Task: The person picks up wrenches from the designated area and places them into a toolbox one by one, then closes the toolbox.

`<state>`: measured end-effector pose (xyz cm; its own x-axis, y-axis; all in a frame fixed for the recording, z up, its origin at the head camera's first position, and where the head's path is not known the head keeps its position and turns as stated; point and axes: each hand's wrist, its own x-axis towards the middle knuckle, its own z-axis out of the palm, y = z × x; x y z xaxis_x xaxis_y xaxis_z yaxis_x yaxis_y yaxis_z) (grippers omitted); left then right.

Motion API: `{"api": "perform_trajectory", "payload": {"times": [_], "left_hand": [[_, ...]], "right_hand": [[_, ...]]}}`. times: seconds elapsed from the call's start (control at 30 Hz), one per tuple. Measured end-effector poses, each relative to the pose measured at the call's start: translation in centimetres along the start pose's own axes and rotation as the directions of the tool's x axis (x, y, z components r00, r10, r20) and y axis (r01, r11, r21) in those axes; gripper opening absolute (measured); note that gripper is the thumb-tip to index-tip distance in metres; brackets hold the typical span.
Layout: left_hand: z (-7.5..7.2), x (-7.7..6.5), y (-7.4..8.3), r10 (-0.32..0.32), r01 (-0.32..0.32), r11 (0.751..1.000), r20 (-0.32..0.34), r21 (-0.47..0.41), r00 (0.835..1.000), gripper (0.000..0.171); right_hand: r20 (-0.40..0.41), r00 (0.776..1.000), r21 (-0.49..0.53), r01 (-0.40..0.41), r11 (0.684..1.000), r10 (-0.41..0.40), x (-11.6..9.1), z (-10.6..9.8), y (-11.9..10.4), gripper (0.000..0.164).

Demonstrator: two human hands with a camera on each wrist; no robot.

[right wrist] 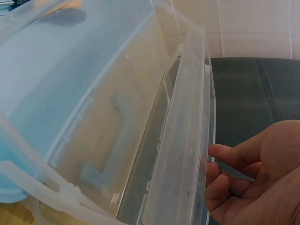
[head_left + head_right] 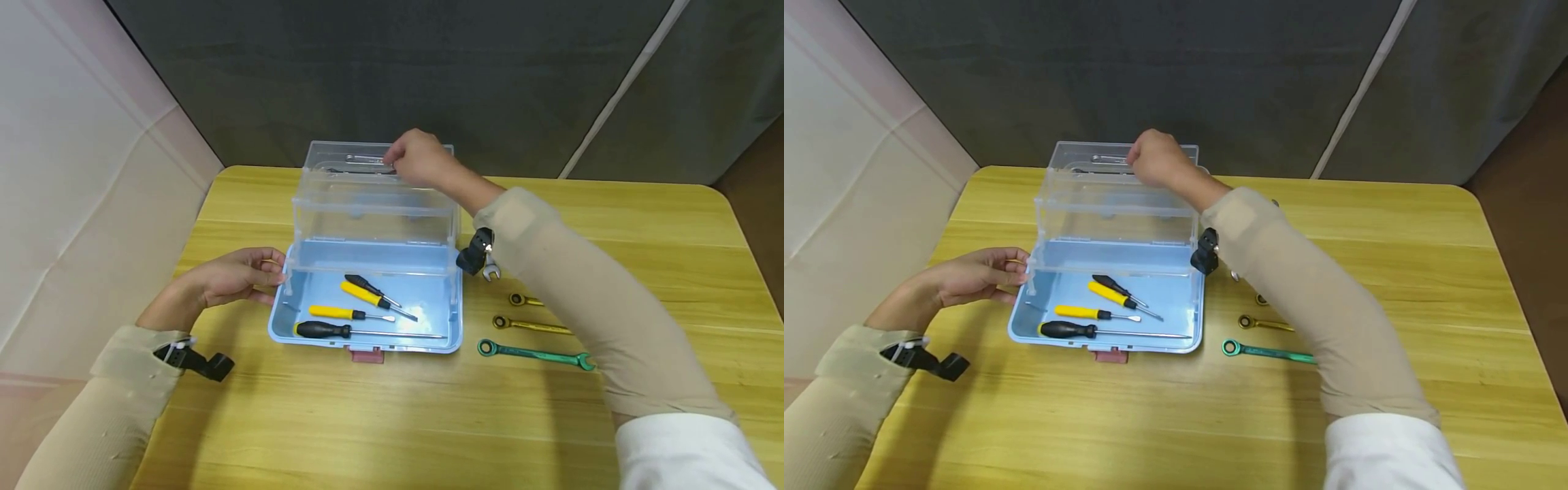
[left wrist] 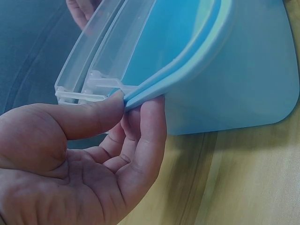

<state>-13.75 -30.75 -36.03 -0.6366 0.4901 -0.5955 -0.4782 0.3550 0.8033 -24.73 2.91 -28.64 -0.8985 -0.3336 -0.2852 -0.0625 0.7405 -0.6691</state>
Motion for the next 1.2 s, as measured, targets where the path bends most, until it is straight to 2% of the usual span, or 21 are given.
{"api": "perform_trajectory", "payload": {"times": [0.2,0.43,0.6,0.8,0.97,1.2], "left_hand": [[0.0,0.0,0.0,-0.002,0.002,1.0,-0.003,-0.002,1.0,0.014],[0.0,-0.2,0.0,-0.001,0.001,1.0,-0.002,-0.001,1.0,0.014],[0.0,-0.2,0.0,-0.003,0.003,1.0,-0.004,-0.001,1.0,0.015],[-0.2,-0.3,-0.2,0.0,0.0,1.0,-0.002,-0.005,1.0,0.013],[-0.4,-0.3,-0.2,0.0,0.0,1.0,0.007,-0.013,1.0,0.012],[-0.3,-0.4,-0.2,0.001,-0.001,1.0,0.007,-0.011,1.0,0.012]], "right_hand": [[0.01,1.0,-0.009,0.017,1.0,-0.017,-0.4,-0.4,0.4,0.035],[0.023,0.991,-0.037,0.129,0.991,-0.128,-1.6,-1.5,0.9,0.033],[-0.004,0.979,-0.093,0.203,0.975,-0.204,-3.1,-2.5,1.1,0.036],[-0.065,0.96,-0.211,0.253,0.944,-0.271,-5.2,-3.4,2.3,0.047],[-0.095,0.948,-0.289,0.265,0.92,-0.303,-6.7,-3.8,4.2,0.054],[-0.075,0.96,-0.355,0.228,0.907,-0.27,-8.7,-3.2,6.9,0.062]]}}
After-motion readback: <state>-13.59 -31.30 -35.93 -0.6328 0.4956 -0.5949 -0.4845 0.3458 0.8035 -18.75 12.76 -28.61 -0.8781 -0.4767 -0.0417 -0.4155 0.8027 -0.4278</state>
